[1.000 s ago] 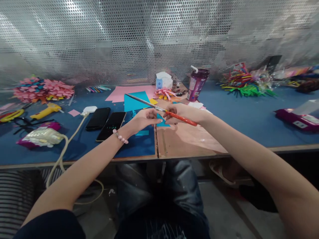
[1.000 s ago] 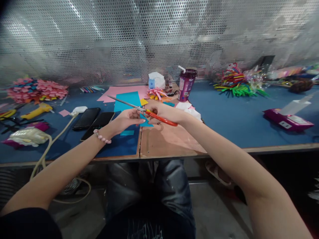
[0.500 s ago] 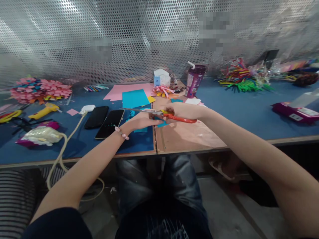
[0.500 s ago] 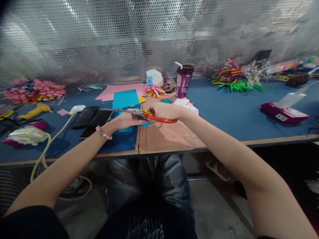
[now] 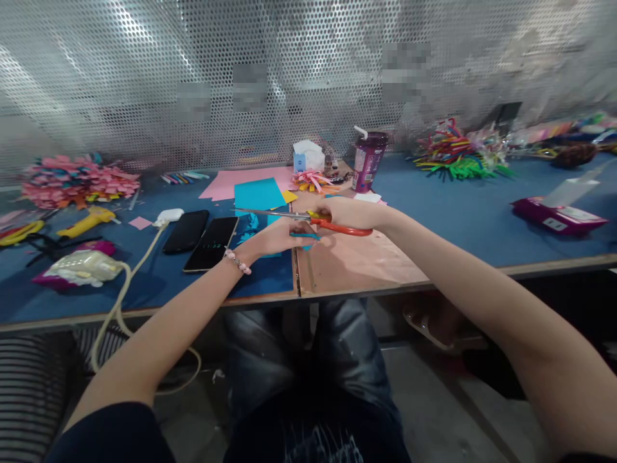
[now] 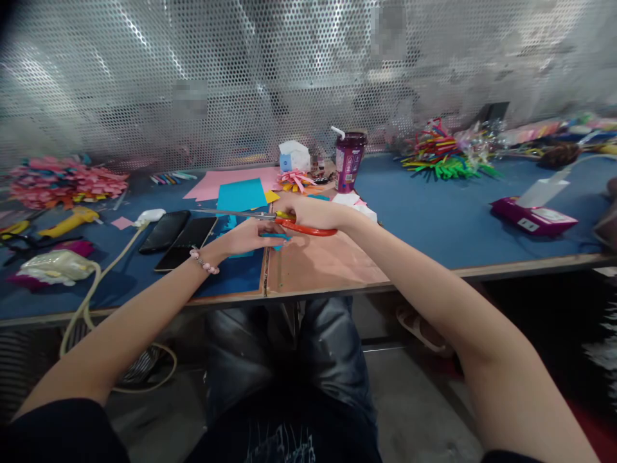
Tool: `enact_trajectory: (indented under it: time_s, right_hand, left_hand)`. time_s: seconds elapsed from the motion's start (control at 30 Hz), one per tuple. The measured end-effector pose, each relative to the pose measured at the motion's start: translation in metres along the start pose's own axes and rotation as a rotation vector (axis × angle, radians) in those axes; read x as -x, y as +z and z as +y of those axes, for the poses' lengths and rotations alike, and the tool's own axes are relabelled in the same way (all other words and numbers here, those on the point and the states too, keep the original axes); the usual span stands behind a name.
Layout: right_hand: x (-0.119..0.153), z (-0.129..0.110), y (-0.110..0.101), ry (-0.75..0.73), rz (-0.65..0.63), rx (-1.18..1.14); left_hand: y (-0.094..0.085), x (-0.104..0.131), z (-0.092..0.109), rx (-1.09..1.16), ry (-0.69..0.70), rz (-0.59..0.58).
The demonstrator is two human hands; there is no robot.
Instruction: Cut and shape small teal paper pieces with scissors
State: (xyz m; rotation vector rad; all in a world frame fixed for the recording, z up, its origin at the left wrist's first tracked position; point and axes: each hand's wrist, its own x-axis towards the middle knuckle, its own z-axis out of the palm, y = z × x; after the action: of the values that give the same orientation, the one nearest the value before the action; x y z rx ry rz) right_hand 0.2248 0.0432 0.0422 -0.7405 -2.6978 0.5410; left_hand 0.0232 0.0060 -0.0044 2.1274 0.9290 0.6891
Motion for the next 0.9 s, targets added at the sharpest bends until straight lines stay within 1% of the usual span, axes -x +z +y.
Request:
enact_trajectory:
  time_s: [0.07, 0.13, 0.2, 0.3, 0.37, 0.4, 0.47, 0.53, 0.6, 0.67, 0.77, 0.9]
  right_hand:
    - [-0.003, 0.000, -0.001, 0.039, 0.010, 0.028]
    - [-0.004, 0.002, -0.002, 0.076, 0.043, 0.005]
    - [-0.005, 0.005, 0.000, 0.096, 0.106, -0.100]
    - [-0.002, 0.006, 0.005, 0.157, 0.249, -0.288]
    - [0.002, 0.005, 0.008, 0.255, 0.336, -0.377]
    - [0.005, 0.003, 0.009, 0.308, 0.353, -0.427]
    - [0.010, -0.001, 0.009, 0.369, 0.367, -0.525]
    - [0.016, -0.003, 0.010, 0.416, 0.376, -0.574]
    - [0.022, -0.003, 0.011, 0.467, 0.369, -0.581]
    - [0.028, -0.002, 0.014, 0.489, 0.348, -0.554]
    - [0.036, -0.004, 0.020, 0.465, 0.333, -0.504]
    - [0.038, -0.015, 0.025, 0.438, 0.317, -0.482]
  left_hand:
    - [0.001, 0.001, 0.002, 0.002, 0.010, 0.037]
    - [0.000, 0.002, 0.006, 0.001, 0.008, 0.093]
    - [0.000, 0.004, 0.010, 0.028, -0.029, 0.134]
    - [-0.001, 0.006, 0.013, 0.151, -0.112, 0.196]
    - [-0.001, 0.006, 0.010, 0.275, -0.116, 0.294]
    - [-0.002, 0.005, 0.008, 0.339, -0.100, 0.357]
    - [-0.004, 0.003, 0.001, 0.431, -0.072, 0.501]
    - [-0.007, 0.001, -0.007, 0.490, -0.074, 0.627]
    - [-0.010, -0.001, -0.014, 0.550, -0.099, 0.707]
    - [-0.013, -0.001, -0.017, 0.629, -0.123, 0.742]
    - [-0.015, -0.001, -0.019, 0.754, -0.133, 0.766]
    - [-0.014, 0.001, -0.016, 0.815, -0.132, 0.781]
